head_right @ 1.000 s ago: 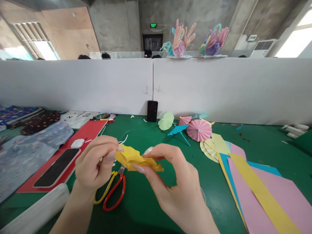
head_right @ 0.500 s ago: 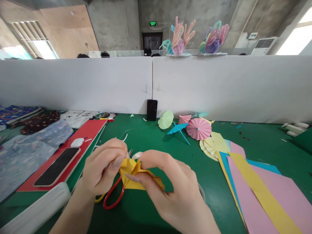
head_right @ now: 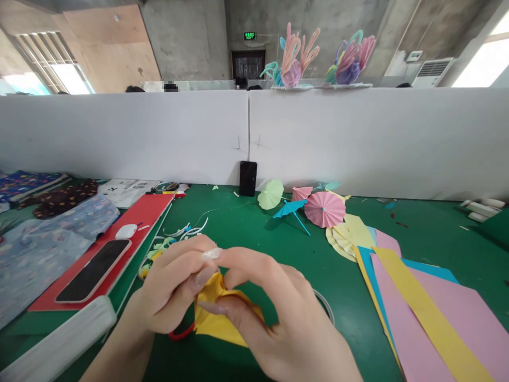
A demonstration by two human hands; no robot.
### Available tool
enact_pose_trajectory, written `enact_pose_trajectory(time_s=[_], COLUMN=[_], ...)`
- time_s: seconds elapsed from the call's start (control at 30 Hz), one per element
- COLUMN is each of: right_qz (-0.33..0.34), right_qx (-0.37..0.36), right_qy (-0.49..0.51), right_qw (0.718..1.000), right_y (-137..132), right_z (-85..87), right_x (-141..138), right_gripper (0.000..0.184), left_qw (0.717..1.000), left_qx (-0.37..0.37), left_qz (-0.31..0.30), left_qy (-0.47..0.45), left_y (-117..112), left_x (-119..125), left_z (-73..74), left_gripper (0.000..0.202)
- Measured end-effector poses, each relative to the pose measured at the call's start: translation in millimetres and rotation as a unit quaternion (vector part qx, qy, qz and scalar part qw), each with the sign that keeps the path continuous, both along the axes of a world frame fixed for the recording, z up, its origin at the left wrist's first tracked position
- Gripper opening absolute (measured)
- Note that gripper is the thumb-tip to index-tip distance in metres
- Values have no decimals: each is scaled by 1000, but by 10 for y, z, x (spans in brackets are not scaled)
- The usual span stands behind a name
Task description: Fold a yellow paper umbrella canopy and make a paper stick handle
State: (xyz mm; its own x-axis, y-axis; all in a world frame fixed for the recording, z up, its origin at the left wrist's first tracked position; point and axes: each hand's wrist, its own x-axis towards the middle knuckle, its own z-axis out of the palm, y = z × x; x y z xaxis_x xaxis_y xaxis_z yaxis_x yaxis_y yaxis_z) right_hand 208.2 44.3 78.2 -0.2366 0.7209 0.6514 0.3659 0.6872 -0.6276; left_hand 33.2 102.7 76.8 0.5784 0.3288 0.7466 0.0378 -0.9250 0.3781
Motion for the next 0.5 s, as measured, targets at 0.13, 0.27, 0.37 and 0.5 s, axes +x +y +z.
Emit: enact_pose_trajectory(time_s=[0.13, 0.27, 0.37, 0.5], right_qz=[-7, -26, -53, -67], right_qx=[3, -16, -62, -147], right_qy=[-25, -49, -66, -81], right_qw=[1000, 998, 994, 984], right_y=[10, 6, 10, 53], right_z=[9, 37, 53, 62], right_x=[3, 8, 7, 8], right_gripper=[33, 42, 47, 39], left_qw=[1000, 999, 996, 982], left_qx=[-6, -13, -19, 1], left_qz=[-5, 32, 82, 150], left_qy=[9, 9, -34, -115], left_y=[-8, 26, 65, 100], left_x=[-2, -69, -146, -187], left_z=[-4, -12, -21, -44], left_gripper=[16, 16, 17, 19])
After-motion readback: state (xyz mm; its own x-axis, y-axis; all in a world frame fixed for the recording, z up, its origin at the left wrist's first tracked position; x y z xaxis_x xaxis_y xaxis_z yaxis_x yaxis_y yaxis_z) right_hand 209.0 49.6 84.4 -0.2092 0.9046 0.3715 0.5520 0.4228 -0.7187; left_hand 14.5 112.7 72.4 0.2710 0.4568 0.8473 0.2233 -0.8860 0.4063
